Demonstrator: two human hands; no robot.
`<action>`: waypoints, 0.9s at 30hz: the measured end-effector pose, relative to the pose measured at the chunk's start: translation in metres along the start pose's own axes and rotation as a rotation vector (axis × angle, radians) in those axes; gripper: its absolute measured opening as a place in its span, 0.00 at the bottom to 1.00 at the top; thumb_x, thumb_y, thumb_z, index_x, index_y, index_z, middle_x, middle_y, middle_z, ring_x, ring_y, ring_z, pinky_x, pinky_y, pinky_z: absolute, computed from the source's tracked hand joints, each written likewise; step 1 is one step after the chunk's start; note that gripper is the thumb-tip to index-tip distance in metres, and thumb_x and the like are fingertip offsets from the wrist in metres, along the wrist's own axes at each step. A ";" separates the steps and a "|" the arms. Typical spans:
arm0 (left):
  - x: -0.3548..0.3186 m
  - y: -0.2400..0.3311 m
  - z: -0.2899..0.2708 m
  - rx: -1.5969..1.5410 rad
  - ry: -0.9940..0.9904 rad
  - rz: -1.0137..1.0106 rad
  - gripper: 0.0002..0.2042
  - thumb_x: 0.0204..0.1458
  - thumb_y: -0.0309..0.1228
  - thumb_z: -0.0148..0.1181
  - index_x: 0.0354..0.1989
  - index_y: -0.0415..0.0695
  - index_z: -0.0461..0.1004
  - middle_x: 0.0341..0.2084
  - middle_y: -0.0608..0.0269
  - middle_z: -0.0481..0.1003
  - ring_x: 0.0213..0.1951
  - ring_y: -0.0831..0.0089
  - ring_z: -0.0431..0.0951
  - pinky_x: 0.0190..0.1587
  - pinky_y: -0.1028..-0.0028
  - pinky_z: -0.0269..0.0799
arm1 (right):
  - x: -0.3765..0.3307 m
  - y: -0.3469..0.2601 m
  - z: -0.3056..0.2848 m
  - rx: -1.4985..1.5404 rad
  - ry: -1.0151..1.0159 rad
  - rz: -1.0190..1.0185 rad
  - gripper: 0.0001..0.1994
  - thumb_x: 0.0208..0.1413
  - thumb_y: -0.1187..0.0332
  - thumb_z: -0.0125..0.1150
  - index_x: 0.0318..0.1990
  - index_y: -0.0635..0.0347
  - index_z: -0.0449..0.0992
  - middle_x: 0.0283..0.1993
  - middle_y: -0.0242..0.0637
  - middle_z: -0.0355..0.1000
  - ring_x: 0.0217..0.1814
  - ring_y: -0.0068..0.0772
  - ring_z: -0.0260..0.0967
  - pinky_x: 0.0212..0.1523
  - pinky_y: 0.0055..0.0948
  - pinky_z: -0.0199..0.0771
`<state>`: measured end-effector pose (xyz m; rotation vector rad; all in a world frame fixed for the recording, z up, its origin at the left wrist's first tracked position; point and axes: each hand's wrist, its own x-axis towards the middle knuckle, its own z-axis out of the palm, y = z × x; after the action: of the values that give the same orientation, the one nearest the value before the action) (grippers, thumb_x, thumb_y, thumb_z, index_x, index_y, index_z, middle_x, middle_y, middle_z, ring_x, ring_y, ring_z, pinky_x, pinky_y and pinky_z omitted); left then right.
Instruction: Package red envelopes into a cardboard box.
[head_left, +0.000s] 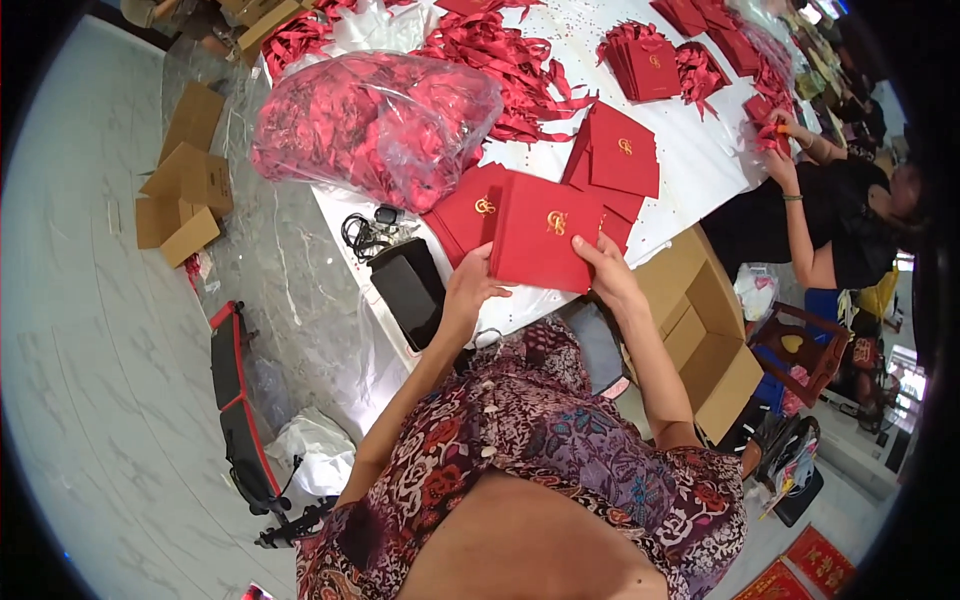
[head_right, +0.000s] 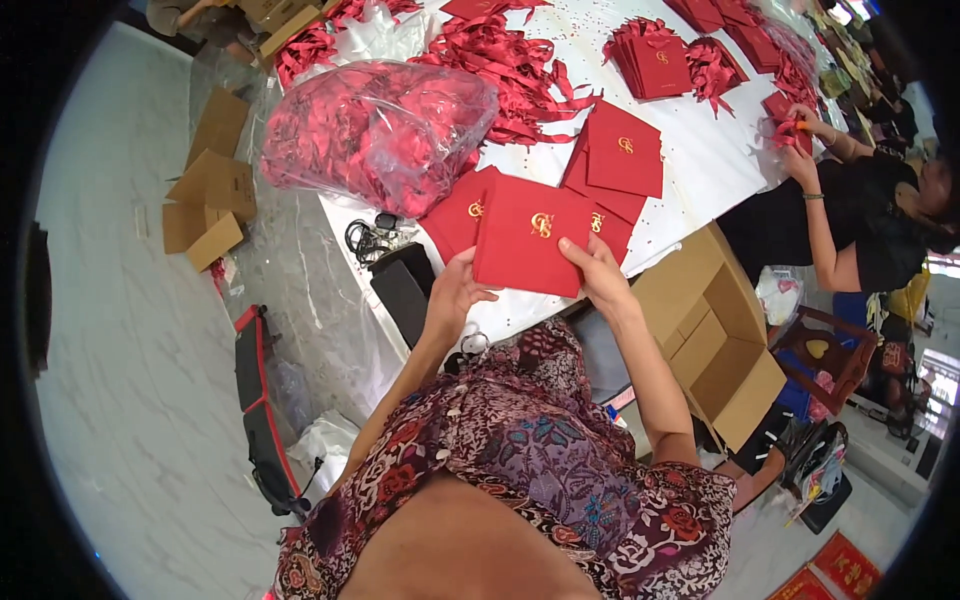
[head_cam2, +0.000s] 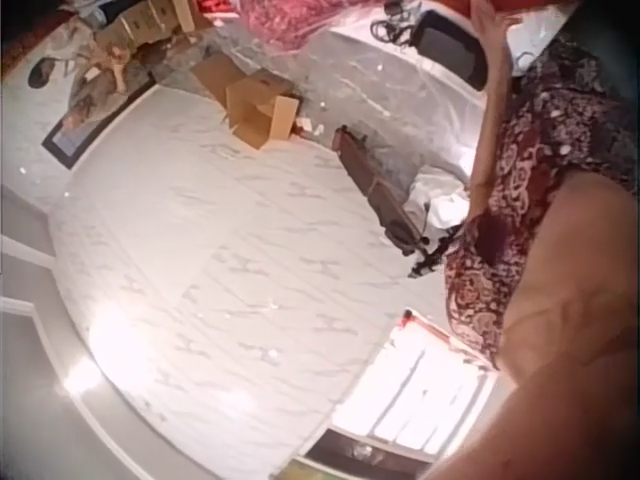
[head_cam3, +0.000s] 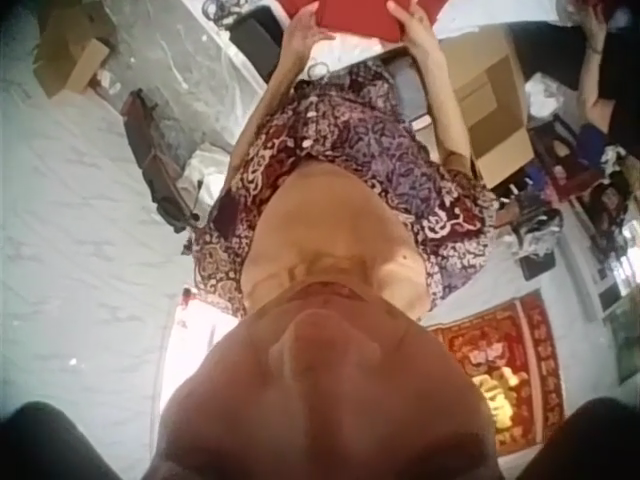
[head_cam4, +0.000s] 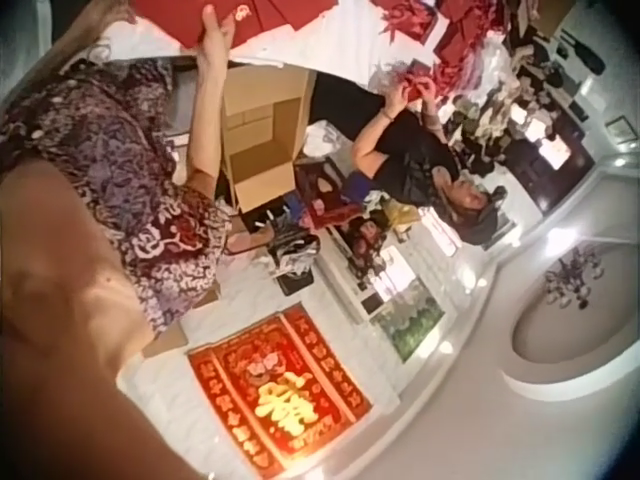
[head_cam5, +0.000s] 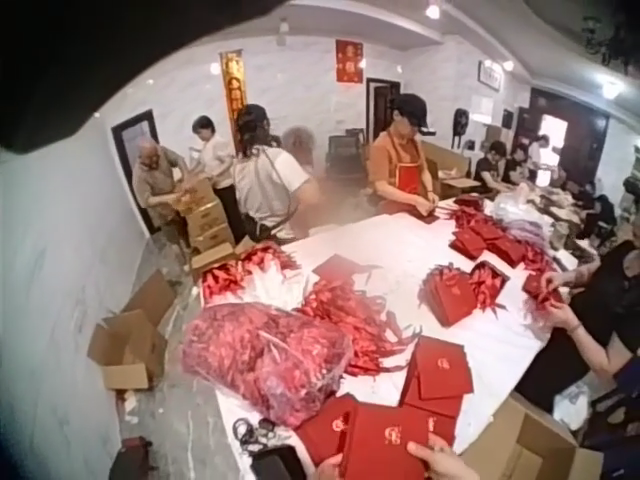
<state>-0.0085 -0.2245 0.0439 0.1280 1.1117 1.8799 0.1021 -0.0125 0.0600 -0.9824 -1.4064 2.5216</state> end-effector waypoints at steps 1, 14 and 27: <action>0.003 0.002 0.000 -0.047 -0.028 -0.020 0.21 0.63 0.37 0.46 0.59 0.36 0.59 0.49 0.55 0.71 0.42 0.68 0.76 0.44 0.69 0.73 | 0.002 -0.005 -0.004 0.097 -0.013 0.058 0.21 0.58 0.68 0.58 0.57 0.66 0.64 0.53 0.39 0.70 0.54 0.28 0.68 0.57 0.29 0.67; 0.028 -0.036 0.056 -0.189 0.473 0.134 0.23 0.53 0.26 0.59 0.57 0.41 0.60 0.46 0.60 0.73 0.44 0.69 0.77 0.40 0.70 0.77 | 0.014 -0.013 -0.045 -0.400 -0.179 -0.191 0.17 0.56 0.66 0.63 0.48 0.61 0.65 0.36 0.29 0.66 0.37 0.17 0.64 0.36 0.19 0.66; 0.088 -0.013 0.088 0.084 0.687 0.193 0.20 0.52 0.26 0.61 0.52 0.42 0.63 0.43 0.60 0.74 0.42 0.71 0.76 0.42 0.69 0.76 | 0.030 0.058 -0.142 -0.005 0.202 0.077 0.29 0.51 0.67 0.67 0.53 0.73 0.58 0.44 0.37 0.69 0.44 0.24 0.67 0.46 0.23 0.69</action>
<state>-0.0063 -0.1000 0.0567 -0.4085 1.6841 2.1118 0.1727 0.0699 -0.0528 -1.2743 -1.3410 2.3898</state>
